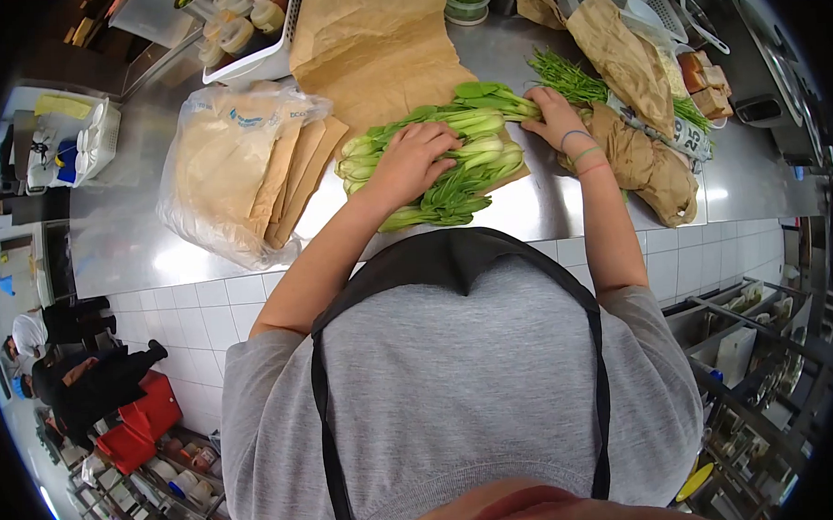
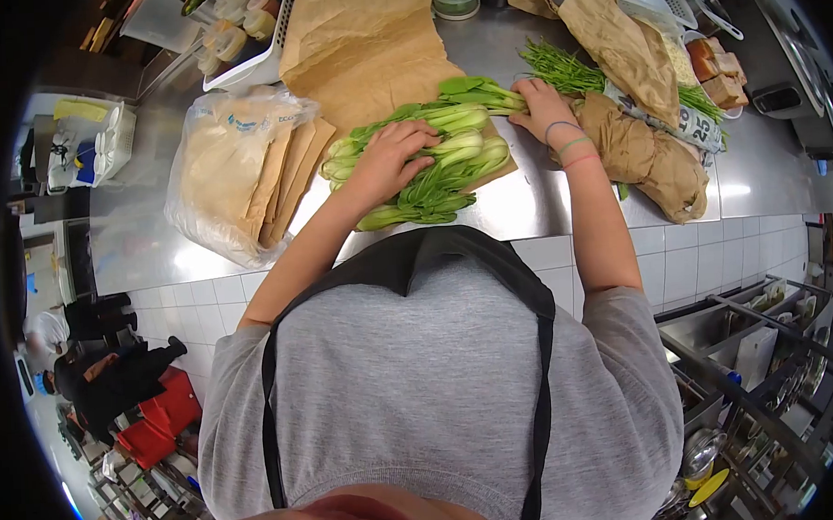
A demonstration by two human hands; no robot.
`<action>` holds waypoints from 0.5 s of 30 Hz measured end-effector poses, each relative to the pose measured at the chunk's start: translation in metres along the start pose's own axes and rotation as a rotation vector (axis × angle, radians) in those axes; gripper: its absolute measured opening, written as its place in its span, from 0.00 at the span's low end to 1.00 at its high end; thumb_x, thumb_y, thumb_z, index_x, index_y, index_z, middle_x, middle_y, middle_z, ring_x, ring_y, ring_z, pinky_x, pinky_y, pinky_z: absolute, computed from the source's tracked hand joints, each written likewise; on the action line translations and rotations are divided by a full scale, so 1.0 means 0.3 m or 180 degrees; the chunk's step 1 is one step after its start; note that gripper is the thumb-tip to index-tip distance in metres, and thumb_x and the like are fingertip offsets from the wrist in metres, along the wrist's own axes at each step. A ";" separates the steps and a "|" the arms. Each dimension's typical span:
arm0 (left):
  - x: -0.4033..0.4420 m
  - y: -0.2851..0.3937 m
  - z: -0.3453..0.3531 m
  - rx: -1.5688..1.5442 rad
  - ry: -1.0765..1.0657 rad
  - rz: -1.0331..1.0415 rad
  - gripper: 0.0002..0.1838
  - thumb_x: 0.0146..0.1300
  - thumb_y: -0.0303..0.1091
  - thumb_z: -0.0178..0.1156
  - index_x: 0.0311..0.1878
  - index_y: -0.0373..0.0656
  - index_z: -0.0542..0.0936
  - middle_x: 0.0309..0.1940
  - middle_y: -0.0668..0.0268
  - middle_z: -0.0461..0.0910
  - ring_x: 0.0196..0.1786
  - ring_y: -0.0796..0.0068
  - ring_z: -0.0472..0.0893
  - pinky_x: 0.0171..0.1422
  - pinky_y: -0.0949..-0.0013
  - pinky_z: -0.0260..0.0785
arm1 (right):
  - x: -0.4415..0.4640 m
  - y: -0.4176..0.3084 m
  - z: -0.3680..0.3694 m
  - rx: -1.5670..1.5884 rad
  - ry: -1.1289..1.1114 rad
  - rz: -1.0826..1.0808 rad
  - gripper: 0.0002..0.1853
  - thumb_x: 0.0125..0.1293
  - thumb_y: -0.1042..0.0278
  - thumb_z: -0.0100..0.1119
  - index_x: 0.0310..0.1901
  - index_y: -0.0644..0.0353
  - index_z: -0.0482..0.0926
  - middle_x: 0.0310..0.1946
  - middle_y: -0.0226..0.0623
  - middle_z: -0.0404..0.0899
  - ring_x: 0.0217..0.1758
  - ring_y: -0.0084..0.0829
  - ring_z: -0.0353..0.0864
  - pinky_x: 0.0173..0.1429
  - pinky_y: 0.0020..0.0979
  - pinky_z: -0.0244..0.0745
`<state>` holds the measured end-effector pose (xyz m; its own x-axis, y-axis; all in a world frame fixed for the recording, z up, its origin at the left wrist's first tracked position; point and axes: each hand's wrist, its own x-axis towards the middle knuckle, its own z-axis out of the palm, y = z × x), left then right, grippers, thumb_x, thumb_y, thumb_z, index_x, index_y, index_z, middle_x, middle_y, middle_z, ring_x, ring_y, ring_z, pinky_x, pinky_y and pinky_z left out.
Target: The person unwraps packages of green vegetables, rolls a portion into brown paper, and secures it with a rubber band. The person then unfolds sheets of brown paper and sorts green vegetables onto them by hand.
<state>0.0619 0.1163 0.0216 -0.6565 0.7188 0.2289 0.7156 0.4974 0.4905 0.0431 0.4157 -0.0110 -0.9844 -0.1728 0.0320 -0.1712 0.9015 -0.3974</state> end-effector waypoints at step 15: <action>-0.027 -0.043 -0.211 -0.2895 0.1602 -0.0978 0.26 0.66 0.31 0.57 0.66 0.42 0.64 0.59 0.63 0.72 0.61 0.70 0.72 0.64 0.65 0.63 | -0.011 -0.568 -0.437 0.1210 0.1061 -0.1862 0.29 0.53 0.70 0.65 0.59 0.53 0.72 0.38 0.33 0.70 0.46 0.31 0.74 0.52 0.29 0.71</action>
<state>0.0430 0.0732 0.0666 -0.9485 0.2400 0.2069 0.1948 -0.0735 0.9781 0.0702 0.3146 0.1770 -0.7083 -0.3962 0.5843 -0.7011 0.4917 -0.5164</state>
